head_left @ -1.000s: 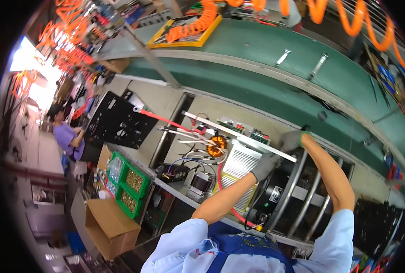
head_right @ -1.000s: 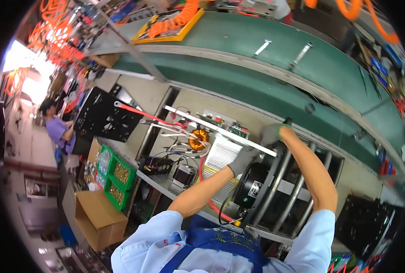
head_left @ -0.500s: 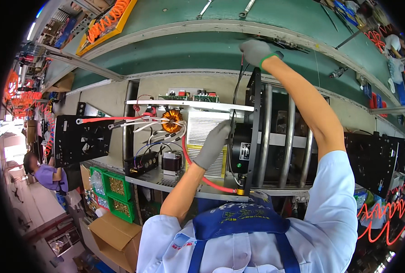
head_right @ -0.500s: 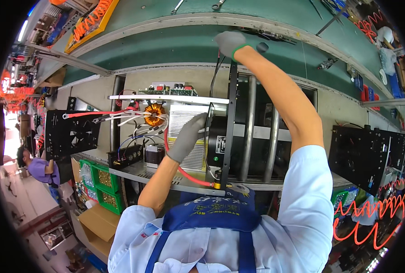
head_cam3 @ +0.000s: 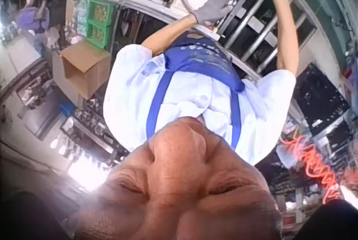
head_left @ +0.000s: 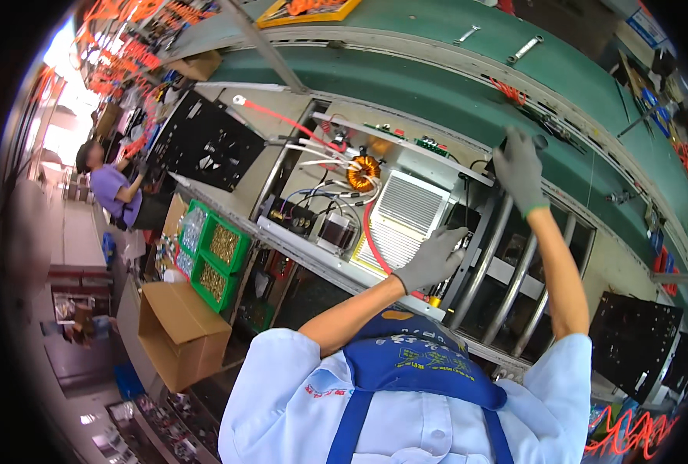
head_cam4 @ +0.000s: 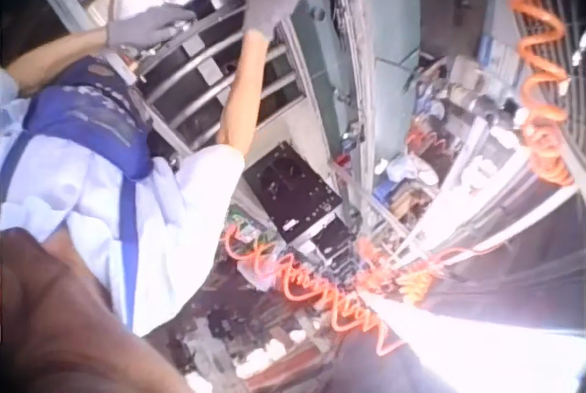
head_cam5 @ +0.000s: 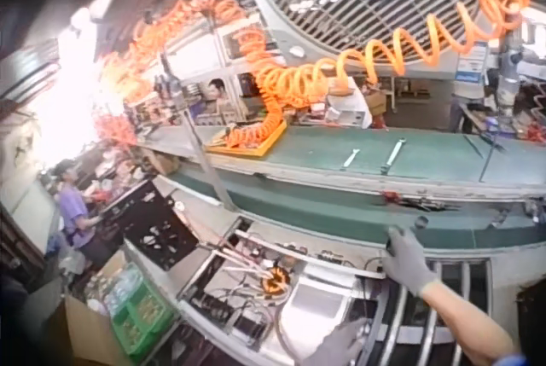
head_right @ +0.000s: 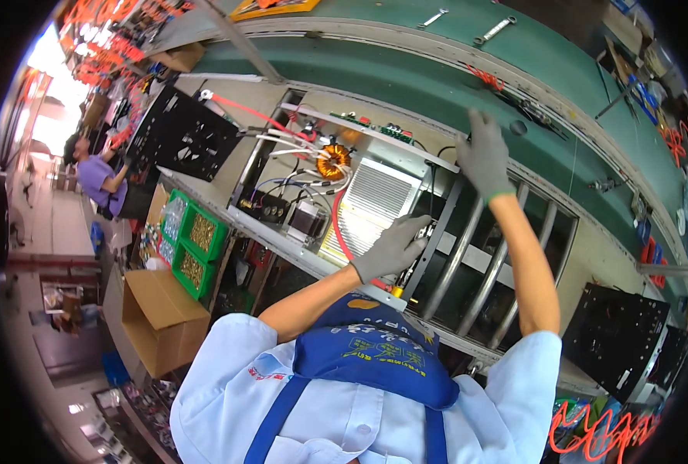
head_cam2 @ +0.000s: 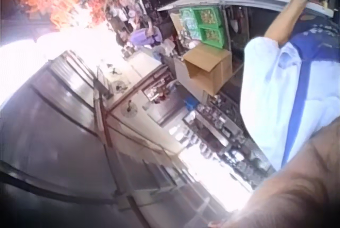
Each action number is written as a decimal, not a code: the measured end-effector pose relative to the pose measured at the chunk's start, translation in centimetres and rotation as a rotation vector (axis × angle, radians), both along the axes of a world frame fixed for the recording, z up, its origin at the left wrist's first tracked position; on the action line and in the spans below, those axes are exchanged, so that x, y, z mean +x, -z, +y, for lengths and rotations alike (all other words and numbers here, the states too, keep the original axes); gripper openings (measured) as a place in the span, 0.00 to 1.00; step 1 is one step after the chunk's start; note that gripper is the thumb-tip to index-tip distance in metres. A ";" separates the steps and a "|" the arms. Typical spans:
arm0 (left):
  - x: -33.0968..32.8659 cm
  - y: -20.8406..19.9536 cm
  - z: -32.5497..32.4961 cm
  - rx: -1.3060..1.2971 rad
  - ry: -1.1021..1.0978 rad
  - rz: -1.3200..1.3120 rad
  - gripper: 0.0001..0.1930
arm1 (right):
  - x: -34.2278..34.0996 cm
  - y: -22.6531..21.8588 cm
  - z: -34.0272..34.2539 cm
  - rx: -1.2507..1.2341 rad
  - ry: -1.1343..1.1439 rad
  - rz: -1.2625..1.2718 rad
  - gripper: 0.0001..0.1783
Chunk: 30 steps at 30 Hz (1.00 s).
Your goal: The person assembles an electronic device on a workbench. They place a metal plate with a copper coil onto a chassis, then use a pneumatic screwdriver to secure a black side panel with multiple screws. The person repeatedly picks up screws from a green bin and fastens them into the device.
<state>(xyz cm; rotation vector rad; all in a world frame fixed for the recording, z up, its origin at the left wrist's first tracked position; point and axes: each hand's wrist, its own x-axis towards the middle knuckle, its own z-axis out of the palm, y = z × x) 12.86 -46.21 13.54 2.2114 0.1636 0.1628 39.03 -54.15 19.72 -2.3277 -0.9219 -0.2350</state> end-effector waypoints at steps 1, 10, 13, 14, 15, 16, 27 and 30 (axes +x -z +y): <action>-0.2 0.1 -0.3 0.042 0.011 -0.036 0.26 | -2.3 0.6 -1.3 0.014 -0.060 -0.013 0.31; 0.2 -0.7 -0.9 0.008 0.098 0.019 0.26 | -18.6 3.2 -7.9 0.129 -0.010 0.163 0.25; -0.1 -0.5 -0.4 0.023 0.132 -0.036 0.26 | -22.1 1.3 -7.3 0.173 -0.016 0.121 0.24; -0.3 -0.2 -0.1 0.037 0.137 -0.063 0.25 | -23.0 0.6 -7.1 0.180 -0.008 0.117 0.24; -0.7 0.0 0.2 0.013 0.162 -0.080 0.24 | -23.7 0.6 -6.8 0.192 -0.036 0.122 0.23; -0.9 -0.2 0.3 -0.010 0.196 -0.100 0.24 | -24.3 0.6 -6.6 0.204 -0.056 0.124 0.23; -1.2 -6.1 23.9 0.924 0.030 -0.144 0.18 | -29.8 0.8 -4.4 0.004 -0.035 0.118 0.26; -0.4 -7.0 31.1 1.230 -0.136 -0.169 0.16 | -31.1 0.9 -4.6 0.046 0.088 0.105 0.25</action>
